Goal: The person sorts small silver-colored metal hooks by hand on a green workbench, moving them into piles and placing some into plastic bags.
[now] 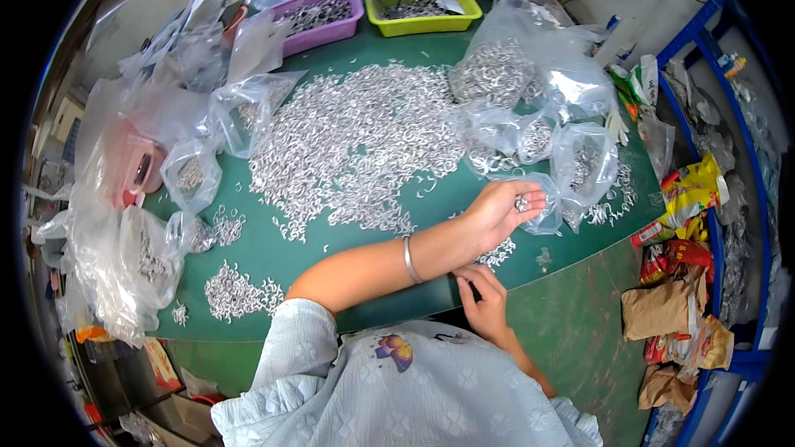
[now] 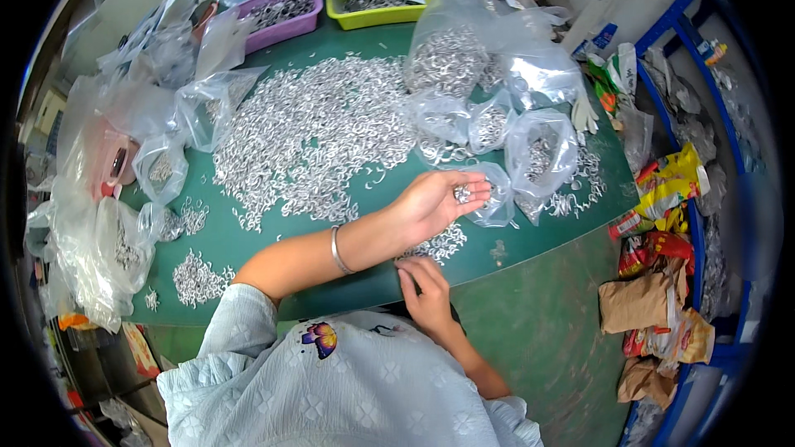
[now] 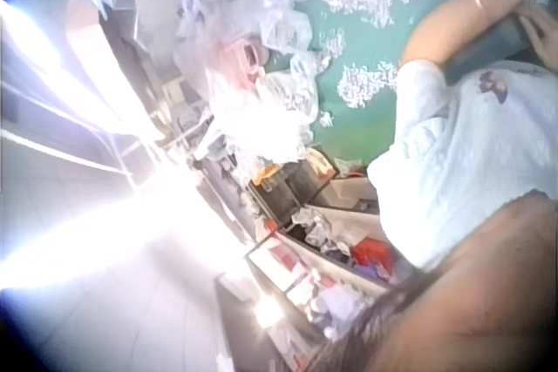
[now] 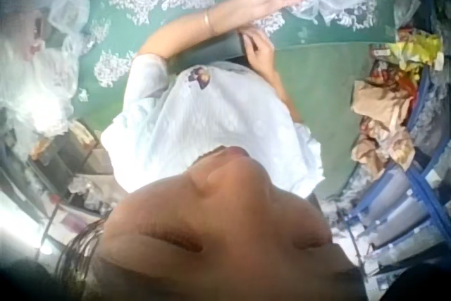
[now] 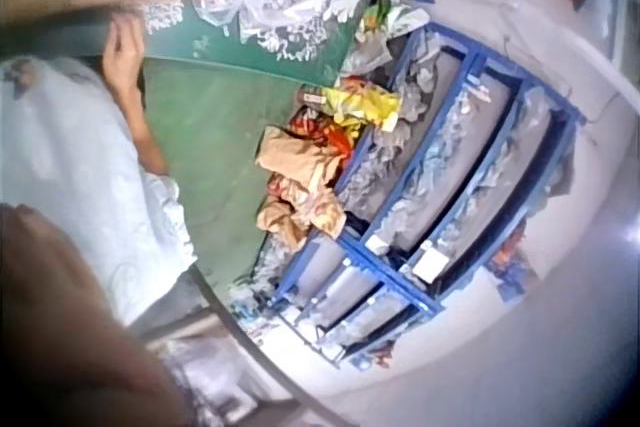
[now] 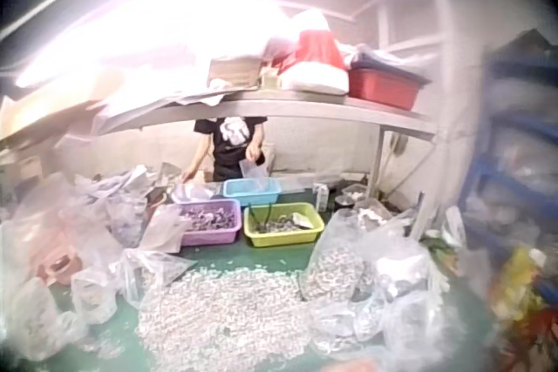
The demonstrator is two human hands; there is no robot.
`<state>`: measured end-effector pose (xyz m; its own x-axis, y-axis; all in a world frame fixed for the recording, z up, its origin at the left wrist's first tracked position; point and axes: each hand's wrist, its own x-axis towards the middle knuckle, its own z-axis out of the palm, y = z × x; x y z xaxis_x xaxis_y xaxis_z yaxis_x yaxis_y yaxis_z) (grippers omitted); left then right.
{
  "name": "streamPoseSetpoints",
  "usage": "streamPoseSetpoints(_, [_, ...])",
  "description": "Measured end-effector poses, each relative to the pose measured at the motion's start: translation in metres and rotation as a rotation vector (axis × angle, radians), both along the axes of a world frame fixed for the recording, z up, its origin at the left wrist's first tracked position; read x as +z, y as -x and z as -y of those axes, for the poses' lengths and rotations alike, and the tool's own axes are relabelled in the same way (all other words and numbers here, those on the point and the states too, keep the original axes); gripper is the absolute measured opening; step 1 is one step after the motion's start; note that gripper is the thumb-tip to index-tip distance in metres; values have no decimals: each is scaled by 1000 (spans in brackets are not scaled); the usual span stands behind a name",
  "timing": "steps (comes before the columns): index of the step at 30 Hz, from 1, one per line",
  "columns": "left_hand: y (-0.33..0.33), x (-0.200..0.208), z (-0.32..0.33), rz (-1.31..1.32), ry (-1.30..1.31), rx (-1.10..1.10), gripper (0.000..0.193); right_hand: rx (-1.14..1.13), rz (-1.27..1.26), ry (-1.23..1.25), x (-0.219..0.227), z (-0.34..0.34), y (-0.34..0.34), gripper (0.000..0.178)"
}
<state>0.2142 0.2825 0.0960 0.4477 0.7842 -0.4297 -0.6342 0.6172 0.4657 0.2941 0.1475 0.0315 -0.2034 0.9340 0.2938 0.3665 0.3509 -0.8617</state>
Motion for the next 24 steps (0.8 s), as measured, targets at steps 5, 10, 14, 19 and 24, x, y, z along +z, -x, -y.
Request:
streamPoseSetpoints(5, [-55, 11, -39, 29, -84, 33, 27, -27, 4, -40, -9, 3, -12, 15])
streamPoseSetpoints(10, [-97, 49, -75, 97, 101, 10, 48, 4, -20, -67, -3, -2, -14, 15])
streamPoseSetpoints(14, [-73, 36, -62, 1, -182, -59, 49, -17, -50, -82, -2, -1, -15, 14])
streamPoseSetpoints(19, [17, 26, -12, -300, -504, -34, 32, -162, -22, -72, -4, -4, -34, 13])
streamPoseSetpoints(24, [86, -33, 73, -928, -666, 39, 29, -220, 69, -112, -19, -16, -54, 24])
